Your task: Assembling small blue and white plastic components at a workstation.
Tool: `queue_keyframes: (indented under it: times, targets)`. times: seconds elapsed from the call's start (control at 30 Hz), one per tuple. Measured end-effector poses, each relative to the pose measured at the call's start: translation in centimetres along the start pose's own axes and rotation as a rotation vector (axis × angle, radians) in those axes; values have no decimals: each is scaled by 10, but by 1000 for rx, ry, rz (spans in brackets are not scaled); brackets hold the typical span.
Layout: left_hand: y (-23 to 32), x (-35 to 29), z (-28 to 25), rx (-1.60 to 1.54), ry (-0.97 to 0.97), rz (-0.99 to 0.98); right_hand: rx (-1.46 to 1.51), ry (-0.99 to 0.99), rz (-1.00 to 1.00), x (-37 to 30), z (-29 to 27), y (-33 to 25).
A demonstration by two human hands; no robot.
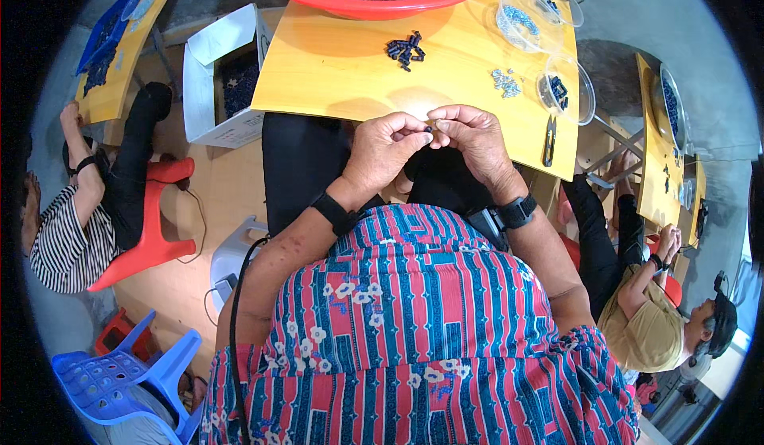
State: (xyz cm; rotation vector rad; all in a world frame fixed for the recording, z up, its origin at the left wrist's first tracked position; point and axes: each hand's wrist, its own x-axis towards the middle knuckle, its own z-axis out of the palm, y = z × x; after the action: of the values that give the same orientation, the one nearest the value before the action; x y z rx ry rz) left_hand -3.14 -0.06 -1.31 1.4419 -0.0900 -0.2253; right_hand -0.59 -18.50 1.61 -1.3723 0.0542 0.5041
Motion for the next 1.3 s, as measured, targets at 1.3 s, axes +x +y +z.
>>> queue_keyframes:
  times: [1.3]
  targets:
    - [4,4,-6,110,-44,1,-333,-128,68,6,2,-19]
